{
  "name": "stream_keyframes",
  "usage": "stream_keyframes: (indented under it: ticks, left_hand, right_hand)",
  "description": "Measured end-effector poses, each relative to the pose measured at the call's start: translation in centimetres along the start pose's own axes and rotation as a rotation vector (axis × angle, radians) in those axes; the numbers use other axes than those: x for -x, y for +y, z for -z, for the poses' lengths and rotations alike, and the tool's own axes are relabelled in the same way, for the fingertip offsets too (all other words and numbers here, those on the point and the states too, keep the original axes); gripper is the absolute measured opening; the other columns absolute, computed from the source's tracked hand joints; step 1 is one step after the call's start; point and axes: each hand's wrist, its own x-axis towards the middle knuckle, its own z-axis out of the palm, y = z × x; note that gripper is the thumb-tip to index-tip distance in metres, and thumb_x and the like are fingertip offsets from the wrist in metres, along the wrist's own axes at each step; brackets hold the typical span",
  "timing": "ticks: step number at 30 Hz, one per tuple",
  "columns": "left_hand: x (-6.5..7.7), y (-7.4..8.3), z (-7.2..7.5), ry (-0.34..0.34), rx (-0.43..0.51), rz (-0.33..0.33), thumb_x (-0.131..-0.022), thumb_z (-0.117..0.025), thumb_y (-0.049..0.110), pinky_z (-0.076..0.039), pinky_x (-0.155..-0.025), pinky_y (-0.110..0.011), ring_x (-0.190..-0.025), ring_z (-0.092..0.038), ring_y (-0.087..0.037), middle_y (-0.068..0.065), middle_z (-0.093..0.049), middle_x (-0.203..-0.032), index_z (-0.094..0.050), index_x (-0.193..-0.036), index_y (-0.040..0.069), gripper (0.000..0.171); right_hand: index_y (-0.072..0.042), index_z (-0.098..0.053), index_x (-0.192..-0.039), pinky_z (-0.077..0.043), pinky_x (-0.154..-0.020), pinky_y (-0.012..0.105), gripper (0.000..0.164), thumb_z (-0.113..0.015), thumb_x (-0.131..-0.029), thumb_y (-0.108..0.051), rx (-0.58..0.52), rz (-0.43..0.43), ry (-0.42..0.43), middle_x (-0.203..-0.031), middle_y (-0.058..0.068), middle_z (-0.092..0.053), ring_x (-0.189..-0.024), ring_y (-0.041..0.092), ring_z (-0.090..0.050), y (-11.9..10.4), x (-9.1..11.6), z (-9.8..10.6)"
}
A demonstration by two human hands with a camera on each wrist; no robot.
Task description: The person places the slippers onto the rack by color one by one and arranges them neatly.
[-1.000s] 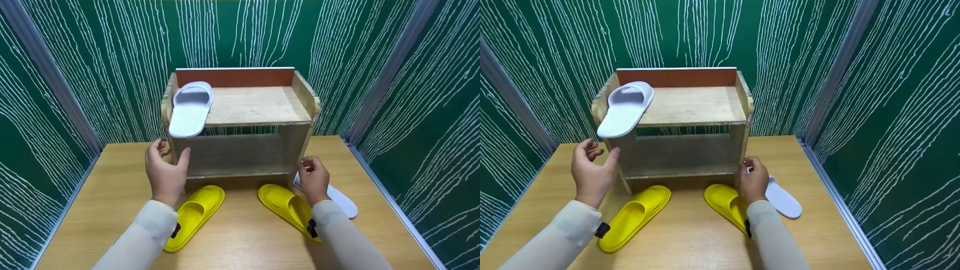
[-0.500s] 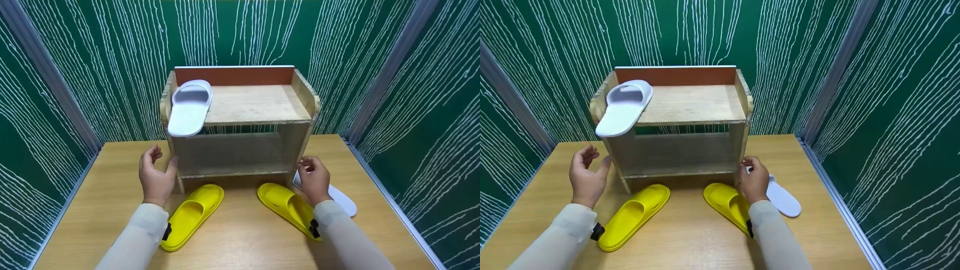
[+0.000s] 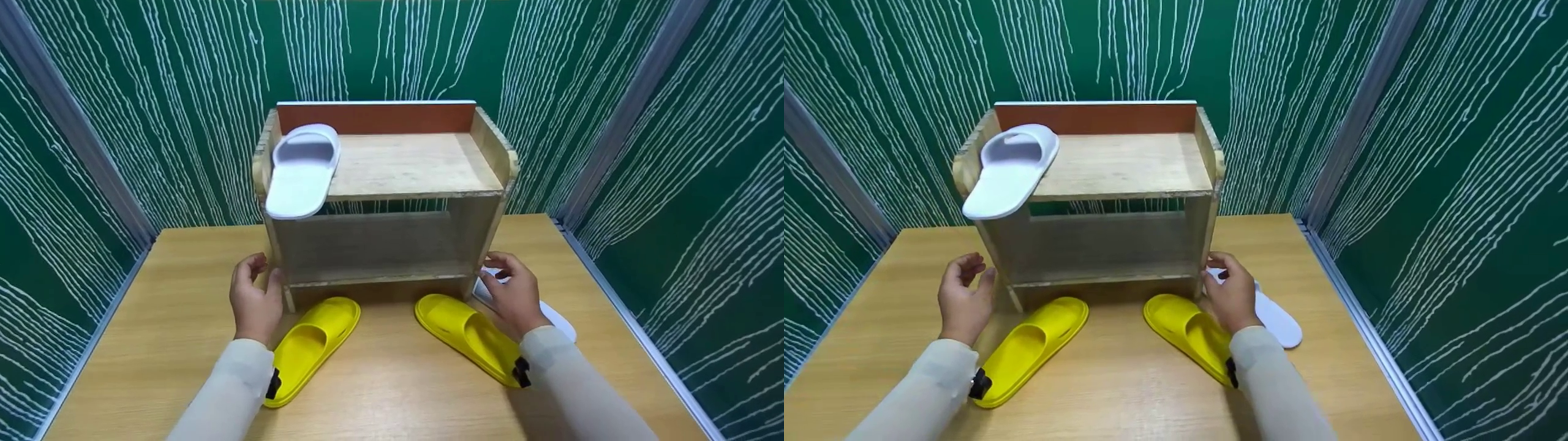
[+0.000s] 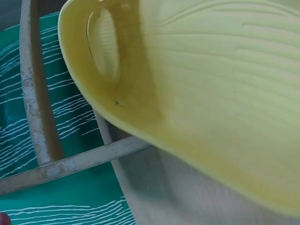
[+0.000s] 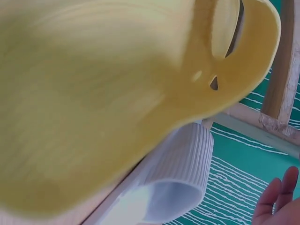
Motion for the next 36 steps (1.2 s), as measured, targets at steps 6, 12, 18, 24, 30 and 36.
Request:
stream_keyframes:
  ticks: [6, 12, 18, 24, 30, 36]
  left_hand:
    - [0.0, -0.7, -0.4, -0.001, -0.011, 0.049, -0.109, -0.058, 0.015, -0.037, -0.124, -0.046, -0.140, -0.048, -0.027, -0.008, -0.054, -0.145, -0.051, -0.145, 0.011, 0.037]
    - [-0.2, -1.6, -0.9, -0.015, -0.005, 0.053, -0.109, -0.056, 0.011, -0.037, -0.124, -0.048, -0.139, -0.050, -0.030, -0.012, -0.055, -0.143, -0.052, -0.142, 0.006, 0.034]
    - [-0.3, -2.2, -1.5, -0.045, 0.025, 0.071, -0.109, -0.054, 0.005, -0.042, -0.120, -0.045, -0.136, -0.053, -0.029, -0.013, -0.055, -0.138, -0.052, -0.138, 0.004, 0.029]
    - [-0.3, -2.3, -1.9, -0.023, 0.033, 0.083, -0.110, -0.053, 0.006, -0.045, -0.118, -0.044, -0.130, -0.055, -0.029, -0.014, -0.057, -0.135, -0.053, -0.133, 0.003, 0.024]
    - [-0.3, -2.2, -2.2, 0.005, 0.036, 0.088, -0.110, -0.054, 0.006, -0.046, -0.116, -0.042, -0.127, -0.056, -0.028, -0.013, -0.059, -0.134, -0.054, -0.132, 0.004, 0.023]
    - [-0.5, -2.2, -2.7, 0.038, 0.017, 0.070, -0.109, -0.055, 0.008, -0.048, -0.115, -0.041, -0.123, -0.058, -0.026, -0.011, -0.060, -0.131, -0.055, -0.131, 0.005, 0.022]
  right_hand:
    - [-0.024, -0.055, -0.152, -0.056, -0.104, 0.043, 0.055, -0.074, -0.100, -0.022, 0.058, 0.036, -0.081, -0.146, 0.004, -0.064, -0.121, 0.030, -0.059, 0.3, 0.3, 1.0]
    - [-0.022, -0.051, -0.156, -0.055, -0.106, 0.049, 0.060, -0.074, -0.100, -0.022, 0.070, 0.070, -0.114, -0.150, 0.009, -0.061, -0.124, 0.033, -0.061, 0.4, 0.6, 1.7]
    - [-0.015, -0.052, -0.155, -0.053, -0.108, 0.051, 0.058, -0.073, -0.101, -0.017, 0.082, 0.136, -0.085, -0.149, 0.012, -0.062, -0.125, 0.033, -0.061, 1.2, 1.4, 2.9]
    - [-0.016, -0.051, -0.155, -0.051, -0.109, 0.053, 0.057, -0.071, -0.103, -0.020, 0.080, 0.103, -0.070, -0.149, 0.011, -0.061, -0.125, 0.033, -0.061, 2.6, 2.2, 4.5]
    - [-0.013, -0.052, -0.154, -0.049, -0.111, 0.054, 0.054, -0.070, -0.103, -0.019, 0.092, 0.095, -0.047, -0.149, 0.014, -0.062, -0.129, 0.038, -0.059, 4.4, 2.8, 5.9]
    - [-0.014, -0.054, -0.153, -0.046, -0.095, 0.014, 0.054, -0.071, -0.103, -0.026, 0.132, 0.065, -0.006, -0.147, 0.013, -0.063, -0.124, 0.035, -0.061, 5.7, 3.1, 6.9]
